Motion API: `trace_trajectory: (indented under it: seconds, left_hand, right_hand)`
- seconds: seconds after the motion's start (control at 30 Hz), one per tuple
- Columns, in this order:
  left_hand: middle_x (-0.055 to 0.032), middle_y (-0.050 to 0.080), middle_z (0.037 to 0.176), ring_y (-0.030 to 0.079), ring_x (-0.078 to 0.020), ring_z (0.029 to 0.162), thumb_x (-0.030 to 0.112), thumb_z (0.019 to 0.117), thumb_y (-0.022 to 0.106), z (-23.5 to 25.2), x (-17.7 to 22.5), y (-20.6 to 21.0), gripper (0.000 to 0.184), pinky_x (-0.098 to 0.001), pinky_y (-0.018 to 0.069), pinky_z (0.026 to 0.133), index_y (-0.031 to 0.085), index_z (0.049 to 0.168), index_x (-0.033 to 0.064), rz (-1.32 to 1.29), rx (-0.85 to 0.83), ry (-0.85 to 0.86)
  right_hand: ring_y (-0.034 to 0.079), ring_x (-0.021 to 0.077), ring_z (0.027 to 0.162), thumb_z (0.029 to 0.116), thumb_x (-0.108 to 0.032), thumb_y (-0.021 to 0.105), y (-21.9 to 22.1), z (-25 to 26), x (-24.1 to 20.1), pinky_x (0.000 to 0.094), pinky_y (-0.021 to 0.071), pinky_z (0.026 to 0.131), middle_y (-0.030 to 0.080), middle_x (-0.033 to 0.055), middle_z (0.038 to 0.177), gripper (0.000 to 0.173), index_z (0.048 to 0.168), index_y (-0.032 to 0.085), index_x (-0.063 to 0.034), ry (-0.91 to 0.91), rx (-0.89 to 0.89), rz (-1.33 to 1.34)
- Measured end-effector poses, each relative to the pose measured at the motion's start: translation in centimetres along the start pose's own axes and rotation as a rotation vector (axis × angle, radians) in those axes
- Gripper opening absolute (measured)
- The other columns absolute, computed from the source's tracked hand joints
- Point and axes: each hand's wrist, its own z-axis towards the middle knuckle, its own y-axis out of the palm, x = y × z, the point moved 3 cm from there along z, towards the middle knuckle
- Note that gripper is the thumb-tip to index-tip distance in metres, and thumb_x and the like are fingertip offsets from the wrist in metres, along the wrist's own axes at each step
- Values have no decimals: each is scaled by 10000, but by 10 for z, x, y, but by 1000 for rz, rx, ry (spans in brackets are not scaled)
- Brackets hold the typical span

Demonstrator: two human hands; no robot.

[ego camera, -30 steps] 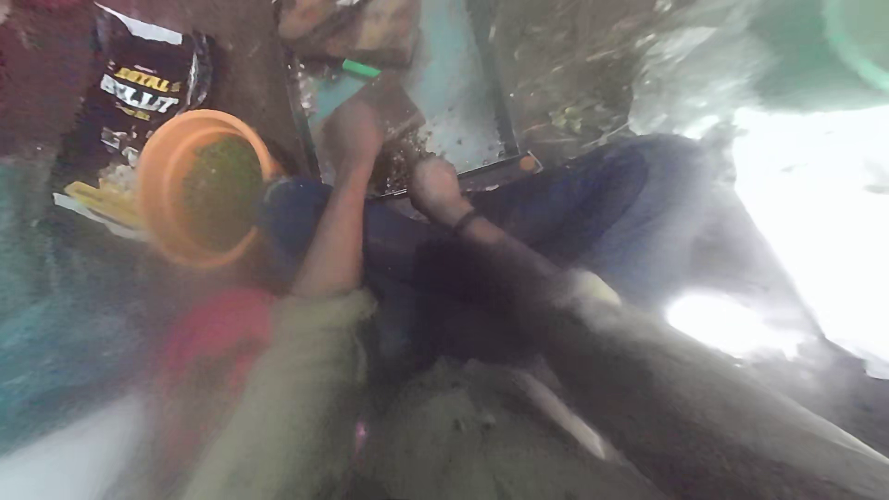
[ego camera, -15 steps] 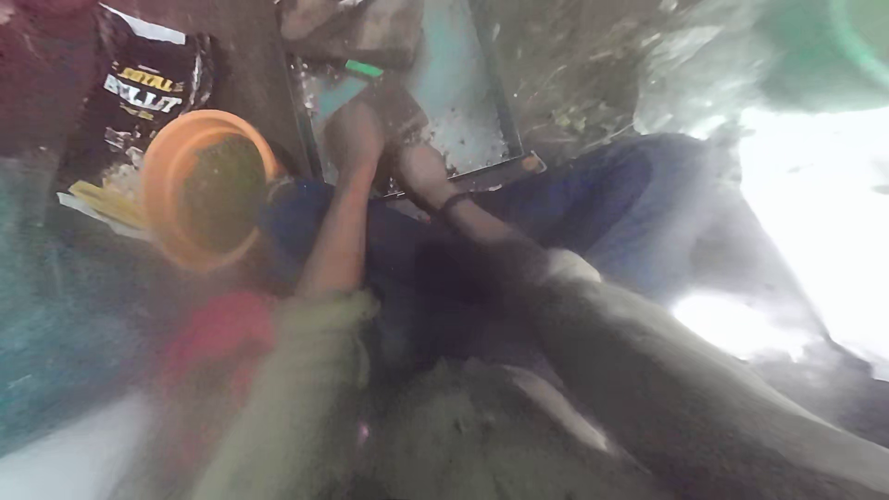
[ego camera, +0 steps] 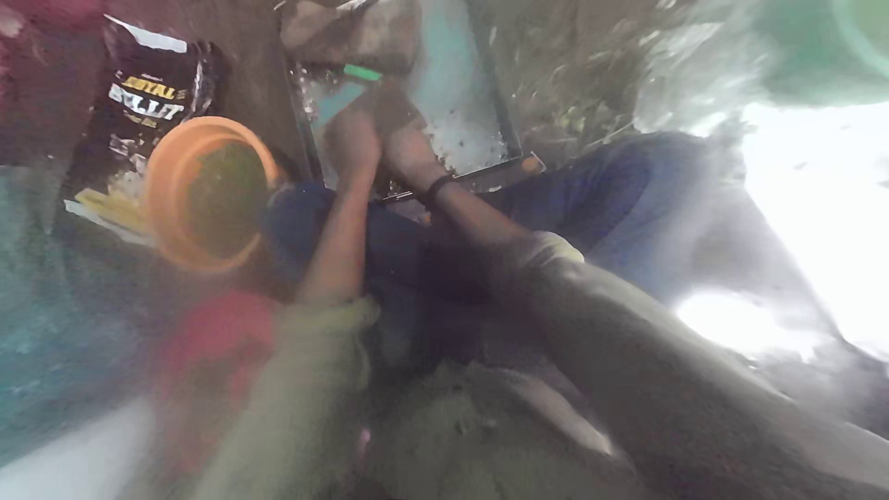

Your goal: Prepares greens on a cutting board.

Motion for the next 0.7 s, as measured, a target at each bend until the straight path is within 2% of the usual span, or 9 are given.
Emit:
trace_trajectory:
  seconds: [0.07, 0.13, 0.23, 0.33, 0.37, 0.47, 0.5, 0.57, 0.7]
  left_hand:
    - [-172, 719, 1218, 672, -379, 1178, 208, 934, 654, 3, -2, 1, 233, -644, 531, 969, 759, 1122, 120, 13, 2, 16]
    - [-184, 709, 1237, 665, -383, 1195, 173, 917, 668, 4, -1, -1, 246, -633, 536, 984, 753, 1139, 110, -6, -18, 33]
    - [-180, 706, 1267, 653, -373, 1227, 114, 929, 651, 5, 3, -7, 249, -604, 522, 1032, 767, 1150, 107, -40, -50, 72]
    - [-181, 711, 1253, 660, -373, 1213, 143, 935, 678, 5, 3, -9, 215, -609, 517, 1034, 771, 1126, 107, -56, -71, 67]
    - [-182, 711, 1253, 657, -372, 1216, 166, 937, 694, 8, 4, -10, 209, -608, 512, 1040, 772, 1122, 107, -62, -73, 47]
    - [-188, 711, 1248, 658, -371, 1217, 178, 923, 719, 8, 2, -7, 215, -596, 516, 1049, 771, 1114, 93, -68, -63, 39]
    - [-188, 705, 1256, 653, -369, 1224, 186, 926, 717, 8, 1, -6, 217, -594, 513, 1054, 768, 1114, 91, -62, -57, 46]
    - [-187, 713, 1229, 663, -380, 1198, 193, 930, 702, 6, -2, -2, 199, -616, 525, 1020, 771, 1091, 99, -45, -31, 68]
    - [-170, 738, 1183, 685, -381, 1159, 192, 971, 640, 5, -5, 0, 204, -646, 532, 986, 780, 1106, 130, -30, -26, 90]
  right_hand:
    - [708, 407, 1046, 992, -282, 605, 5, 3, 2, 618, 580, 828, 722, 207, 1105, 281, 1099, 717, -48, -4, 24, -9]
    - [714, 404, 1038, 980, -294, 616, 6, 3, 4, 618, 578, 825, 732, 192, 1101, 331, 1223, 693, -84, 4, 25, -14]
    - [712, 425, 1016, 1004, -268, 593, 11, -3, 10, 634, 570, 800, 728, 208, 1079, 310, 1239, 682, -88, 16, 29, -9]
    - [716, 447, 985, 1006, -186, 572, 23, -35, 20, 628, 577, 785, 725, 229, 1076, 488, 1490, 537, -134, 25, 11, -17]
    - [713, 445, 997, 1002, -170, 571, 23, -46, 25, 623, 577, 792, 722, 230, 1078, 472, 1471, 551, -121, 29, -11, -29]
    - [708, 447, 989, 967, -158, 611, 21, -65, 34, 639, 567, 781, 716, 246, 1052, 282, 1206, 688, -30, 75, -54, -40]
    - [705, 452, 996, 965, -162, 615, 16, -66, 34, 644, 564, 786, 711, 253, 1061, 305, 1236, 674, -34, 80, -37, -20]
    - [716, 425, 991, 973, -201, 590, 2, -64, 30, 608, 574, 787, 718, 220, 1072, 503, 1470, 546, -136, 65, 7, -3]
    - [715, 428, 993, 963, -199, 619, -6, -62, 20, 620, 574, 790, 722, 218, 1056, 400, 1347, 613, -92, 89, -21, 56]
